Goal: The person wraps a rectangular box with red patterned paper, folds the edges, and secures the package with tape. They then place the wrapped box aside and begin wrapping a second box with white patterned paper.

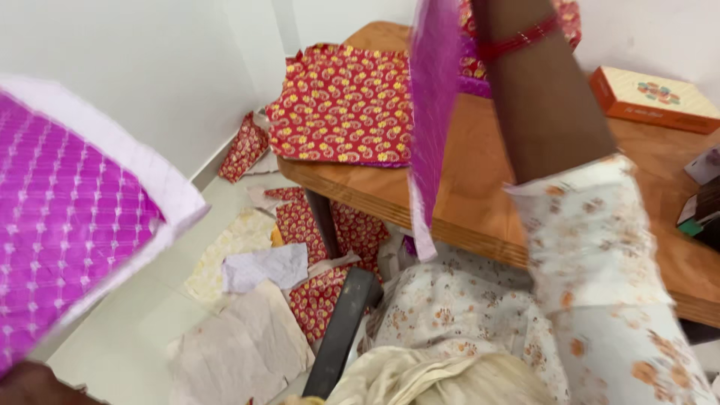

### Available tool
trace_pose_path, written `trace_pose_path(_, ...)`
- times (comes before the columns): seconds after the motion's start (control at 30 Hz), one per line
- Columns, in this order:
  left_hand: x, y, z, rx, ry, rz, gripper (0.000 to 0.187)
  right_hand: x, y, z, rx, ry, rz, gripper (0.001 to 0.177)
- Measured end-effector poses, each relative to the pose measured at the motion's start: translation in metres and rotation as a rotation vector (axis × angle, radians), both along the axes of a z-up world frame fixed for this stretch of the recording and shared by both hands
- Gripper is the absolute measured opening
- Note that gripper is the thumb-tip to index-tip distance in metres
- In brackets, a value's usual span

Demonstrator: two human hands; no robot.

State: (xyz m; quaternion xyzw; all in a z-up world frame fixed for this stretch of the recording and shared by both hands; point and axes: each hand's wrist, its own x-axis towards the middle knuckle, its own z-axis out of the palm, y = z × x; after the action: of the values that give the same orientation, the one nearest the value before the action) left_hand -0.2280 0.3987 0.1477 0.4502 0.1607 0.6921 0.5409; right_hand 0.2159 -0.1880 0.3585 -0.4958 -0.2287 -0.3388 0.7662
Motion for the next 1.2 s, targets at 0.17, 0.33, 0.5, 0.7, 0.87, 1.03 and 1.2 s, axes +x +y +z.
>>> trace_pose_path(0.17, -0.003, -0.033, -0.009, 0.013, 0.026, 0.025, 0.008, 0.043, 0.010, 0.011, 0.072, -0.112, -0.117, 0.051)
trace_pose_path(0.33, 0.014, -0.077, -0.008, 0.028, 0.014, -0.149, 0.007, 0.088, 0.042, -0.023, 0.083, -0.144, -0.179, 0.054)
trace_pose_path(0.5, 0.052, -0.121, 0.014, -0.081, -0.176, -0.344, 0.008, 0.084, 0.053, -0.090, 0.072, -0.192, -0.185, 0.057)
trace_pose_path(0.7, 0.070, -0.164, 0.057, -0.045, -0.241, -0.383, 0.009, 0.062, 0.077, -0.134, 0.100, -0.126, -0.250, 0.056)
trace_pose_path(0.87, 0.122, -0.201, 0.067, -0.030, -0.324, -0.472, 0.005, 0.056, 0.089, -0.167, 0.083, 0.029, -0.352, 0.053)
trace_pose_path(1.03, 0.175, -0.234, 0.063, -0.020, -0.281, -0.598, 0.010, 0.077, 0.085, -0.175, 0.034, 0.164, -0.448, 0.052)
trace_pose_path(1.2, 0.187, -0.246, 0.071, -0.104, -0.373, -0.636, 0.007, 0.087, 0.060, -0.161, -0.108, 0.247, -0.594, 0.051)
